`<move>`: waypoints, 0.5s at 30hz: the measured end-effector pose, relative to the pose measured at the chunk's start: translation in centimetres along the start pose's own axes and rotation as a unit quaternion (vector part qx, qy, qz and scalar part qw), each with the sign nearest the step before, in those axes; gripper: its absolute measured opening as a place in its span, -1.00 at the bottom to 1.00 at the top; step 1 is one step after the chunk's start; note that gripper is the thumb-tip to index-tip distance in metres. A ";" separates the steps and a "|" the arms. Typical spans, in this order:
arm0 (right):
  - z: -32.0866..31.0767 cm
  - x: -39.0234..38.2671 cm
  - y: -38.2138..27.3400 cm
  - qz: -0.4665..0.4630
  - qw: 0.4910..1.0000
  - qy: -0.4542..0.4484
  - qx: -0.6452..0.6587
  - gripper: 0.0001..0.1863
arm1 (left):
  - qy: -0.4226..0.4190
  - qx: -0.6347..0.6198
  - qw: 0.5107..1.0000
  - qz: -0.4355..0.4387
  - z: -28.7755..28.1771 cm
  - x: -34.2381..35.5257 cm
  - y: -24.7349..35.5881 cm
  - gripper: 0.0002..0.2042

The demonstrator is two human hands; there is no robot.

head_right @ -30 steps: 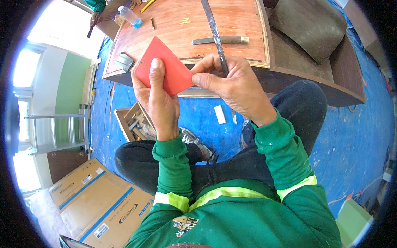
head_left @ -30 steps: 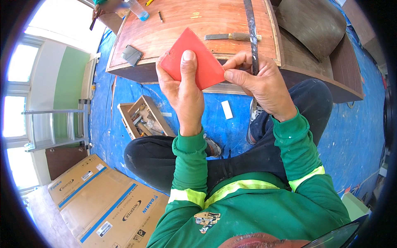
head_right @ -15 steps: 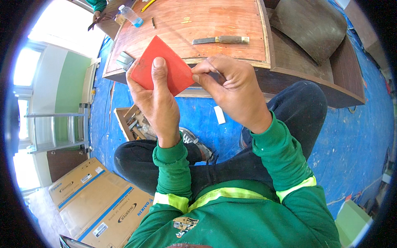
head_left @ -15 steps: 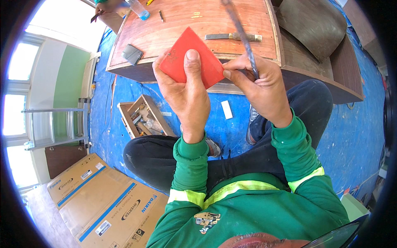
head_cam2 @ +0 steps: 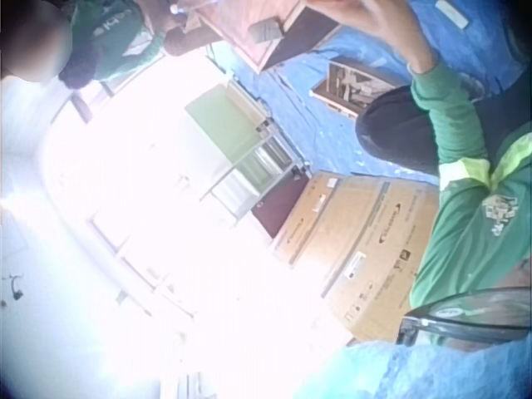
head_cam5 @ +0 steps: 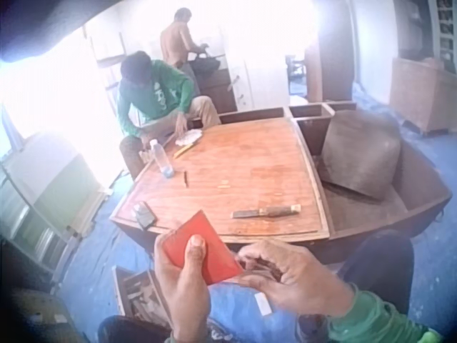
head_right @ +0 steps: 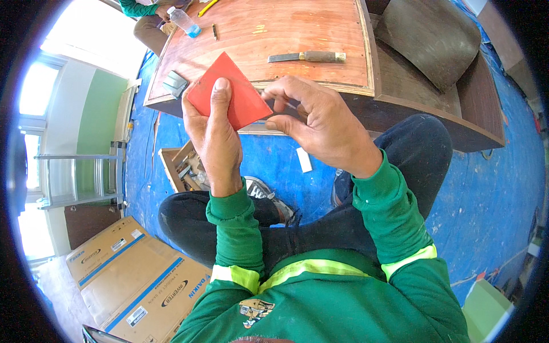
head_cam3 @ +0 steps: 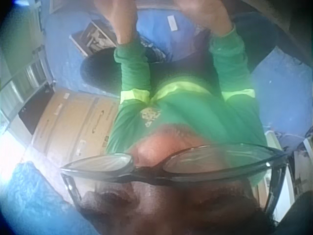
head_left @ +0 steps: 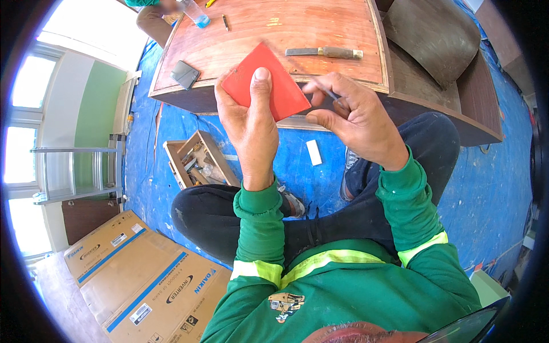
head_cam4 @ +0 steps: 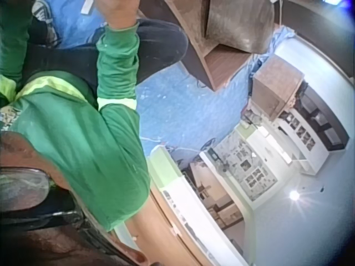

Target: The person sits on the floor and sharpens a metal chisel using a red sanding block. They hold the sanding block in one hand and the chisel in the other, rubbing the blade against the abrasive surface repeatedly.

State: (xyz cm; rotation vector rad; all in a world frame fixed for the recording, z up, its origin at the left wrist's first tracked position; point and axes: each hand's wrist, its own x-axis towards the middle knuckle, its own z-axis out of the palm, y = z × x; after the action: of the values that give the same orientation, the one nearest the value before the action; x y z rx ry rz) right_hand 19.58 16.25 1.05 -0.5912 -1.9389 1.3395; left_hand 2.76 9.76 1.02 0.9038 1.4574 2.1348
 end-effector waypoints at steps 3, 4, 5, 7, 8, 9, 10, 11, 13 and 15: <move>-0.2 0.1 -0.4 -0.004 1.000 -0.003 -0.005 -0.61 | -0.012 -0.015 1.000 -0.011 0.2 -0.1 -0.1 -0.67; 0.2 0.2 0.4 -0.036 0.999 0.011 -0.006 -0.61 | -0.012 -0.020 1.000 -0.014 0.3 -0.1 -0.3 -0.67; 0.4 0.3 1.2 -0.069 0.997 0.025 -0.006 -0.60 | -0.012 -0.024 0.999 -0.017 0.3 -0.2 -0.4 -0.68; 1.0 0.6 2.8 -0.116 0.992 0.040 0.000 -0.62 | -0.016 -0.031 0.999 -0.034 0.4 -0.1 -0.3 -0.68; 1.0 0.6 3.2 -0.140 0.989 0.048 0.003 -0.62 | -0.018 -0.034 0.998 -0.042 0.5 -0.1 -0.4 -0.68; 1.1 0.6 3.2 -0.139 0.989 0.049 -0.009 -0.63 | -0.016 -0.043 0.998 -0.042 0.5 -0.1 -0.4 -0.68; 1.1 0.5 3.0 -0.139 0.989 0.050 -0.021 -0.64 | -0.015 -0.052 0.998 -0.041 0.4 -0.2 -0.5 -0.68; 1.1 0.4 2.8 -0.139 0.988 0.052 -0.033 -0.64 | -0.014 -0.061 0.997 -0.040 0.4 -0.2 -0.5 -0.68; 1.0 0.3 2.2 -0.120 0.991 0.042 -0.045 -0.66 | -0.017 -0.056 0.998 -0.038 0.1 -0.2 -0.8 -0.68; 0.8 0.3 2.1 -0.097 0.994 0.031 -0.049 -0.67 | -0.018 -0.052 0.998 -0.039 0.1 -0.2 -0.8 -0.68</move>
State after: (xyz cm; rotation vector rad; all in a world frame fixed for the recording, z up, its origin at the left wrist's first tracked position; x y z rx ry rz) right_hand 18.76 16.69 -0.99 -0.4721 -1.9652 1.0985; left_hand 2.95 10.01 0.24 0.8304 1.3300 2.1058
